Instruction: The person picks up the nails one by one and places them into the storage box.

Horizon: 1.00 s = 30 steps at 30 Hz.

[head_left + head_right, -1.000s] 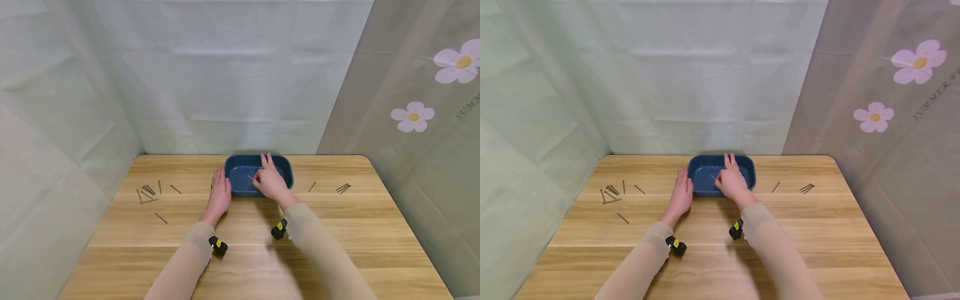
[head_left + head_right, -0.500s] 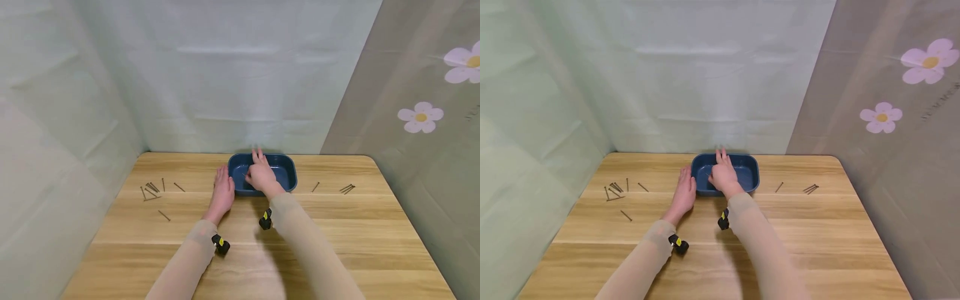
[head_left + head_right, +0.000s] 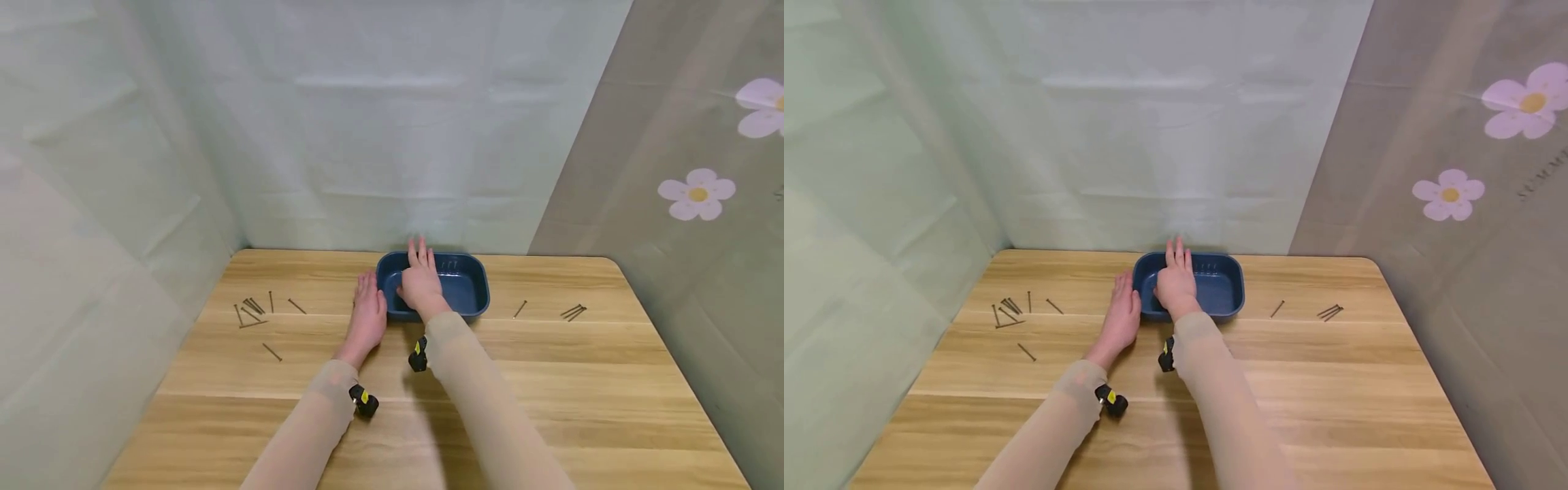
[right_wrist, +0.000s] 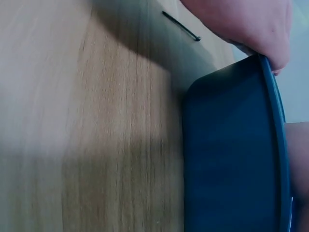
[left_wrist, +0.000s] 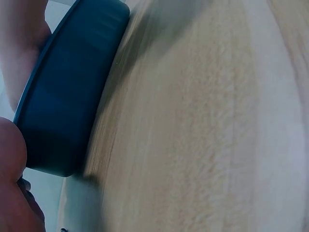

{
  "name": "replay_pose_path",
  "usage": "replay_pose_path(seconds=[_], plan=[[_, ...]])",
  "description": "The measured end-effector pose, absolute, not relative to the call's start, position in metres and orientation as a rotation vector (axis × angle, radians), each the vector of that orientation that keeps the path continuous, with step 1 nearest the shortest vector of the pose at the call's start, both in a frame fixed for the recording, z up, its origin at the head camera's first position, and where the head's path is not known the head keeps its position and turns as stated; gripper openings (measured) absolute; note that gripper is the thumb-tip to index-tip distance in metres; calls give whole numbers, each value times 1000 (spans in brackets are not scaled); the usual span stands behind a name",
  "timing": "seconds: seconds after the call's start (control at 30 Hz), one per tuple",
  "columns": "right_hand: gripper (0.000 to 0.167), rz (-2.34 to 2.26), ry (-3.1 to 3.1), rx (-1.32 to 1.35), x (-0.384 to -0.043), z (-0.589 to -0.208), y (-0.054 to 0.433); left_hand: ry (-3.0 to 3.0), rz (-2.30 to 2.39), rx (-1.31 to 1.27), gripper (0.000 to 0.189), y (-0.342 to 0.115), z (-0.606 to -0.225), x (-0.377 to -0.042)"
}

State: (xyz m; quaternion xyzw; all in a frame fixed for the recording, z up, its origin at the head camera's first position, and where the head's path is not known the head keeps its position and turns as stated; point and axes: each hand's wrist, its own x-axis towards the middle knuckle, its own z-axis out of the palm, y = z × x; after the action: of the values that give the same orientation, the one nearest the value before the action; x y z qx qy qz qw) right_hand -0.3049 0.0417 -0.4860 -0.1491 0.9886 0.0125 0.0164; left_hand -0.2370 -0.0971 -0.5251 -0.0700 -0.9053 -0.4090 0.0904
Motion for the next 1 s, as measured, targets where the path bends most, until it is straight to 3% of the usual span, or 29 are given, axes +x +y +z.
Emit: replay_pose_path(seconds=[0.8,1.0], plan=[[28,69,3089,-487,-303,-493,35,-2700,-1222,-230,55,-92,-526,-237],[39,40,3088,-482,-303,-492,36,-2707,-1211,-235,55,-90,-524,-237]])
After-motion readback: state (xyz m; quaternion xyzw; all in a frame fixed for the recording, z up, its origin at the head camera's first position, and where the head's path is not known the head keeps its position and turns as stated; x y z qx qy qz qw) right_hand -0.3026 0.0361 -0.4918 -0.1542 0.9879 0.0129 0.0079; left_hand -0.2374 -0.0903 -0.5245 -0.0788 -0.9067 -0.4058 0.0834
